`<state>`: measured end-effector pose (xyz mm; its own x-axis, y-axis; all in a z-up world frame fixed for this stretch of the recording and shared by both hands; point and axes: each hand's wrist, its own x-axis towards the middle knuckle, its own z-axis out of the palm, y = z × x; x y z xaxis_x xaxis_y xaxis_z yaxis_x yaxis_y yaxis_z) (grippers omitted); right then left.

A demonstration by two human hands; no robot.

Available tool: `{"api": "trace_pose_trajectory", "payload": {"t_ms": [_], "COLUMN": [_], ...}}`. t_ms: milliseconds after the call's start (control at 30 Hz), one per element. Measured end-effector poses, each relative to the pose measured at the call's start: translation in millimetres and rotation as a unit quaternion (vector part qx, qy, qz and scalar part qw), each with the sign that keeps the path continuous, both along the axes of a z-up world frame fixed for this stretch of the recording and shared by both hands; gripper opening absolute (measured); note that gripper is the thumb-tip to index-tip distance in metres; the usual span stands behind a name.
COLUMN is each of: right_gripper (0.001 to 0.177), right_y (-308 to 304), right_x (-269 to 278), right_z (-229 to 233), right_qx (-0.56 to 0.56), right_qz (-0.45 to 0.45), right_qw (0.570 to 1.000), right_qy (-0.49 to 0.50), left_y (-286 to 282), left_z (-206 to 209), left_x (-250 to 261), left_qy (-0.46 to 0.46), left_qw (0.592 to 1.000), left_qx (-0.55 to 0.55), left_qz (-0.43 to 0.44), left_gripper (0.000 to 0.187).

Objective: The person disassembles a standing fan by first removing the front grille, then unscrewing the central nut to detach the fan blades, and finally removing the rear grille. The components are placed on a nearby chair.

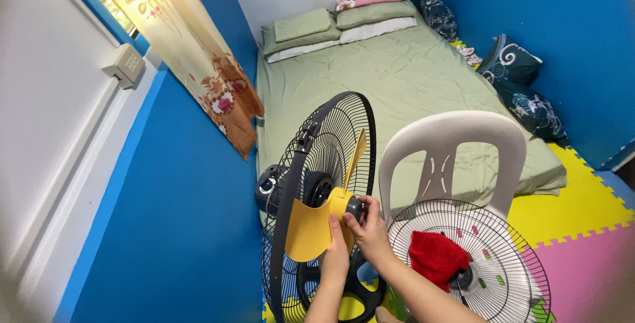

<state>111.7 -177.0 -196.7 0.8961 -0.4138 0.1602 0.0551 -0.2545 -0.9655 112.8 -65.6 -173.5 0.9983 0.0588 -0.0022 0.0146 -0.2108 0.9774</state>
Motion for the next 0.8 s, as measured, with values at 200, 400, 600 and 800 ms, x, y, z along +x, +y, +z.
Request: {"api": "trace_pose_trajectory", "payload": {"t_ms": [200, 400, 600, 800], "right_gripper": [0.074, 0.078, 0.078, 0.076], "right_y": [5, -2, -11, -12], "right_x": [2, 12, 15, 8], "right_z": [-18, -37, -47, -31], "right_qx": [0.010, -0.011, -0.013, -0.054], "right_qz": [-0.012, 0.017, 0.044, 0.062], "right_qw": [0.999, 0.996, 0.990, 0.988], "right_qy": [-0.029, -0.082, -0.130, -0.127], "left_y": [2, 3, 2, 3], "left_z": [0, -3, 7, 11], "left_x": [0, 6, 4, 2], "left_qy": [0.005, -0.034, -0.071, 0.003], "left_qw": [1.000, 0.999, 0.997, 0.996], "left_qx": [-0.020, -0.016, -0.016, -0.061], "left_qz": [-0.006, -0.007, -0.028, -0.059], "left_gripper": [0.055, 0.054, 0.052, 0.050]}}
